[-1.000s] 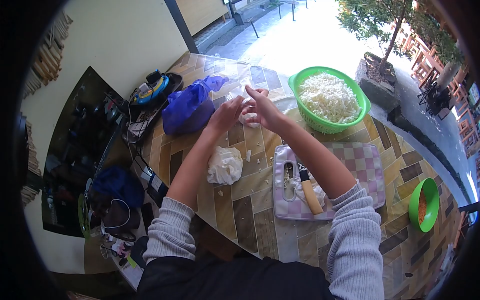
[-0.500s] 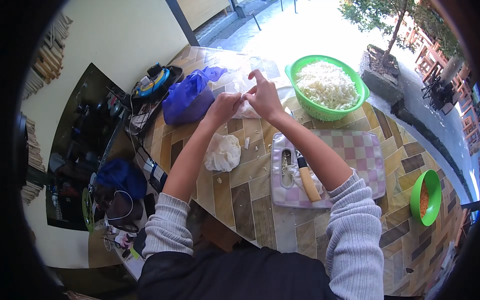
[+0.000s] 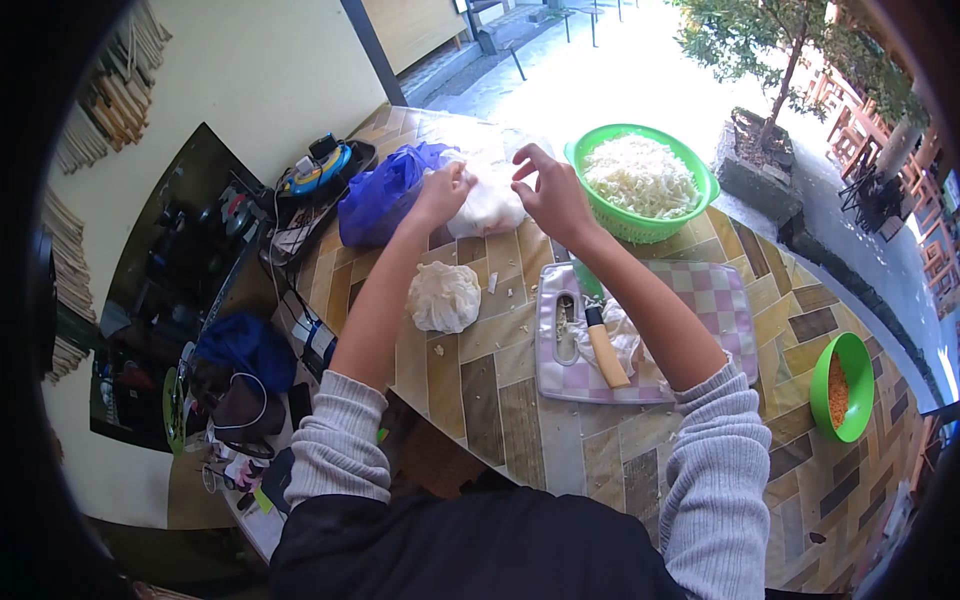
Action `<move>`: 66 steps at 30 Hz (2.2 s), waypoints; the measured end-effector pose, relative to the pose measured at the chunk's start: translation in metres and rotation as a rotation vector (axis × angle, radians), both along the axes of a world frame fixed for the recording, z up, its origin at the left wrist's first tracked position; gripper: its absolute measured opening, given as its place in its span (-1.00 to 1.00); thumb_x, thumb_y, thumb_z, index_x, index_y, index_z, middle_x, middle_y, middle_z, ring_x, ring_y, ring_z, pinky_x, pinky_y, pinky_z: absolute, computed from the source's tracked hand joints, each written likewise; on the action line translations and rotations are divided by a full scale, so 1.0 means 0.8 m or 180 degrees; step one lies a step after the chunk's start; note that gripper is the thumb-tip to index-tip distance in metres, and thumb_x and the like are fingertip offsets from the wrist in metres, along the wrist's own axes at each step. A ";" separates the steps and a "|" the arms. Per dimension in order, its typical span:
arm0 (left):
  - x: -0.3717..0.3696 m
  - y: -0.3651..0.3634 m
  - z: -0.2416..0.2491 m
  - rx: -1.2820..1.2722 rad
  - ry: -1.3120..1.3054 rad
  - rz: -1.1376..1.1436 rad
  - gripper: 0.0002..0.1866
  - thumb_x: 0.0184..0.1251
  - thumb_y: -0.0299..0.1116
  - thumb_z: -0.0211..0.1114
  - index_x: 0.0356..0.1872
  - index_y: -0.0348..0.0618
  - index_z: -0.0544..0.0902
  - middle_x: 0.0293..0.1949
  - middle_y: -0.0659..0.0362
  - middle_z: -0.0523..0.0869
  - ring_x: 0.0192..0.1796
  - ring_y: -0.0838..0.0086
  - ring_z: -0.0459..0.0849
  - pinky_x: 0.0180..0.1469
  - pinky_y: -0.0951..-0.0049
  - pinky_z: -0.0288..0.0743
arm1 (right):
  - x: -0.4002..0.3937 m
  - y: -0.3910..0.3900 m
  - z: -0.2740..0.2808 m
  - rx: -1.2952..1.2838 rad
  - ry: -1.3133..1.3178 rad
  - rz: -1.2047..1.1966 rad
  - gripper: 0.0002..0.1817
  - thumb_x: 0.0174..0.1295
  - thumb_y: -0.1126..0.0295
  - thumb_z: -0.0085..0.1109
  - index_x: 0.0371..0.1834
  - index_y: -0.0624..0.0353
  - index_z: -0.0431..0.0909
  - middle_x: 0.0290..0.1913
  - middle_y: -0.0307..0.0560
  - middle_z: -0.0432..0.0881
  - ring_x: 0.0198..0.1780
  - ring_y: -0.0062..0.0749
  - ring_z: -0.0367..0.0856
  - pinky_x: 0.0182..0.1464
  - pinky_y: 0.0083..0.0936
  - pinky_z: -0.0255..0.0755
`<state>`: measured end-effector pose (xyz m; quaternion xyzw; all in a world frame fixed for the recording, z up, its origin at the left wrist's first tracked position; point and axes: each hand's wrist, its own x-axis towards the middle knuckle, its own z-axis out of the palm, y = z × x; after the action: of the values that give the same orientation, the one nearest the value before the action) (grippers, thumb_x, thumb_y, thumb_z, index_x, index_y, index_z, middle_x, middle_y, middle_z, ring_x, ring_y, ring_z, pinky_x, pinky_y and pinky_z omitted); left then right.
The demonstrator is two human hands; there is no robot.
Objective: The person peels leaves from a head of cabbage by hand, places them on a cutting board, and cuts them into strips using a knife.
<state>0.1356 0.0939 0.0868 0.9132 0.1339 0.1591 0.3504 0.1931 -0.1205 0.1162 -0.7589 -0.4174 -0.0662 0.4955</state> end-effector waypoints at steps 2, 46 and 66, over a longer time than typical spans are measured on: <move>-0.021 0.001 0.007 0.0515 0.0151 -0.0214 -0.23 0.28 -0.06 0.34 0.35 -0.38 0.30 0.27 -0.26 0.42 0.32 -0.01 0.43 0.33 0.24 0.31 | -0.008 -0.019 0.003 -0.0071 -0.0113 0.0061 -0.86 0.23 0.42 0.26 -0.20 0.22 0.65 -0.40 -0.10 0.73 -0.53 -0.55 0.54 -0.43 -0.54 0.42; -0.140 -0.327 -0.115 -0.0260 -0.1393 -0.0710 -0.59 0.38 -0.34 0.21 0.17 -0.33 0.48 0.03 -0.12 0.66 0.18 0.10 0.60 0.24 0.17 0.37 | -0.111 -0.268 -0.083 -0.0118 0.2015 -0.0009 -0.45 0.27 0.55 0.09 0.36 0.34 0.29 -0.07 0.07 0.54 -0.29 -0.42 0.62 -0.50 -0.54 0.64; -0.115 -0.286 -0.070 0.1348 -0.0498 0.0342 -0.23 0.12 -0.07 0.45 0.34 -0.13 0.39 0.24 0.05 0.55 0.36 0.22 0.43 0.46 -0.20 -0.05 | -0.155 -0.430 -0.123 -0.0879 0.0266 -0.1143 -0.48 0.10 0.55 0.18 0.20 0.42 0.44 0.05 0.24 0.50 0.10 0.09 0.52 0.22 -0.24 0.38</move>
<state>0.0436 -0.1346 0.0307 0.9428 0.1183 0.2723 0.1513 0.0692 -0.4647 0.0177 -0.8837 -0.2598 -0.0640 0.3841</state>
